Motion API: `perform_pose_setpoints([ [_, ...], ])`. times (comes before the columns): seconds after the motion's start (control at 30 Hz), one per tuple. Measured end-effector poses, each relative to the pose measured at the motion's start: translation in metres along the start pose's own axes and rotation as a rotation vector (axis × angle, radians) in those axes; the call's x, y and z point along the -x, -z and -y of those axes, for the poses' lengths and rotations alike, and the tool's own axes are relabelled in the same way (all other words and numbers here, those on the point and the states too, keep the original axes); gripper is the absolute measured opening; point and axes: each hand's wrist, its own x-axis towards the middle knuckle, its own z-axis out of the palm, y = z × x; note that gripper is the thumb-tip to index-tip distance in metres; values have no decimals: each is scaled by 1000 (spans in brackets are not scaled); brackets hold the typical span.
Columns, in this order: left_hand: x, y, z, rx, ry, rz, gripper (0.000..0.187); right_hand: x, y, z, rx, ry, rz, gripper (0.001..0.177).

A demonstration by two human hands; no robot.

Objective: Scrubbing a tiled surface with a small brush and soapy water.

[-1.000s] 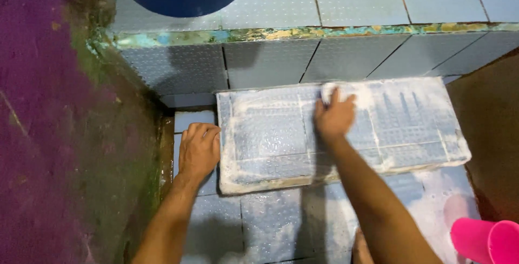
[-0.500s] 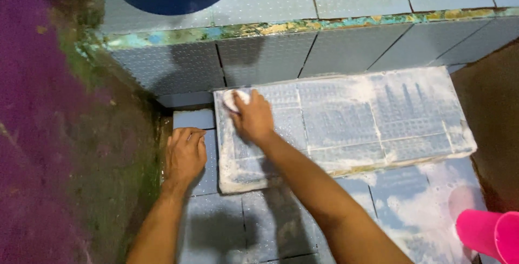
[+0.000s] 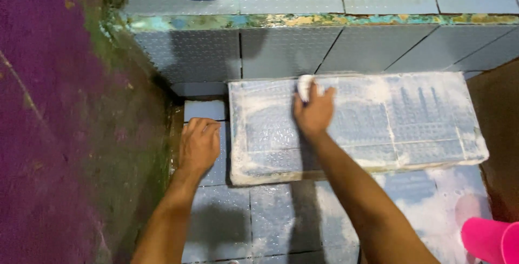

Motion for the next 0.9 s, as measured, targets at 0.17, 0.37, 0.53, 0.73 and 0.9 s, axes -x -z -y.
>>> perform_pose_setpoints([
  [0.17, 4, 29, 6, -23, 66, -23, 10, 23, -18, 110, -156, 153, 147, 59],
  [0.37, 6, 28, 9, -27, 39, 14, 11, 29, -44, 129, -77, 450, 299, 61],
  [0.53, -3, 23, -5, -5, 44, 42, 11, -5, -11, 67, -40, 276, 364, 54],
  [0.73, -8, 18, -9, 17, 3, 62, 11, -10, 5, 13, 42, 247, 178, 60],
  [0.9, 2, 32, 2, -48, 39, 47, 14, 12, 1, 59, -85, 285, 196, 55],
])
